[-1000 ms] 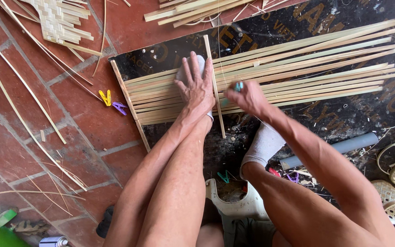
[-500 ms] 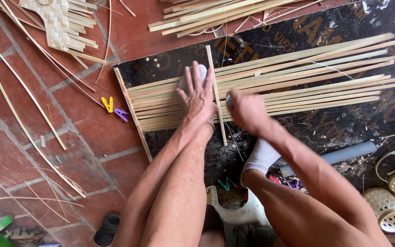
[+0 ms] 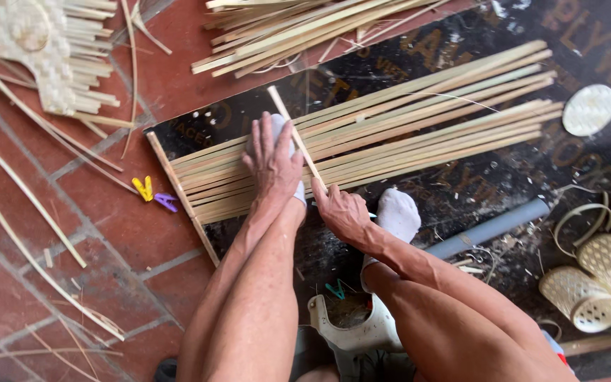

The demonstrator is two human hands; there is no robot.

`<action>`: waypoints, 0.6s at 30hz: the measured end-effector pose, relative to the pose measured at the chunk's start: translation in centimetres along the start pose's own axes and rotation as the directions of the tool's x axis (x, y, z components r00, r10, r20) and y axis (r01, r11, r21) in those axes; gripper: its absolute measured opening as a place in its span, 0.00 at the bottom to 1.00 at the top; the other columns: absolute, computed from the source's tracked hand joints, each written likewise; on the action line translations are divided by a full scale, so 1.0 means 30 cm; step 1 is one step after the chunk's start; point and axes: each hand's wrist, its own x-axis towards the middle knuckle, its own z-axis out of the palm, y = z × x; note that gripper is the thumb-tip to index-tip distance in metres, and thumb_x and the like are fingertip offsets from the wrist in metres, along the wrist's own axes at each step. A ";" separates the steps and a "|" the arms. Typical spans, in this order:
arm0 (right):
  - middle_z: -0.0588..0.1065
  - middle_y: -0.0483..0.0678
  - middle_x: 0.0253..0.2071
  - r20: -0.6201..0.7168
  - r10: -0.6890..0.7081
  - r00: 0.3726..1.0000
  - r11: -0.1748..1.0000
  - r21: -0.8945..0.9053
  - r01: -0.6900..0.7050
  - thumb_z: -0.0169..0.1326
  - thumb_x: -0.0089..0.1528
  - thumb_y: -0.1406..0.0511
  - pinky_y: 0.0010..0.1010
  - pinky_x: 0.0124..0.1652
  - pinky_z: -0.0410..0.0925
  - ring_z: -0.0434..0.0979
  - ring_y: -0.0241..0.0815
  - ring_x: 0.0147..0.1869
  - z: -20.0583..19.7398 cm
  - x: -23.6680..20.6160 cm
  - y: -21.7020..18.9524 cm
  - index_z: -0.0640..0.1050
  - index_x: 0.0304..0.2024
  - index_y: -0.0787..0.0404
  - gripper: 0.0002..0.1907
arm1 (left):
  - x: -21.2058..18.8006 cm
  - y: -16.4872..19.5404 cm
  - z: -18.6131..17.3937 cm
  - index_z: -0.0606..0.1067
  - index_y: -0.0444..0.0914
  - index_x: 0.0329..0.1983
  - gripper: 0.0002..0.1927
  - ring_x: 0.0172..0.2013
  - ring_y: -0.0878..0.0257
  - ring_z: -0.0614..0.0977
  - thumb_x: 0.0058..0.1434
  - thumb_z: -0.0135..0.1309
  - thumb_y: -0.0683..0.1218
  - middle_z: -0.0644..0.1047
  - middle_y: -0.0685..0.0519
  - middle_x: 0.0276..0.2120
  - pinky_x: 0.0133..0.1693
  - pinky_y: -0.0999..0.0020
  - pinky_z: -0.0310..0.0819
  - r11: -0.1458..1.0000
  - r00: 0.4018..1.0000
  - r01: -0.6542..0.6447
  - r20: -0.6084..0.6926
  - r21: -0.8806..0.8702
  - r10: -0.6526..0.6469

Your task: The person arranges thin bamboo strips side by side on a plywood board, aligns them, and secures them with a thin wire. They use pliers to cut the wire and tuck the end to hold the strips in place.

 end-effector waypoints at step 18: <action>0.78 0.65 0.46 -0.541 0.747 0.387 0.656 0.505 -0.560 0.51 0.63 0.74 0.47 0.46 0.74 0.81 0.59 0.46 -0.289 -0.563 0.842 0.71 0.61 0.64 0.22 | -0.002 -0.015 -0.029 0.56 0.48 0.76 0.42 0.76 0.47 0.46 0.60 0.56 0.56 0.48 0.47 0.78 0.63 0.24 0.43 0.997 0.996 0.055 0.066 -0.057 -0.051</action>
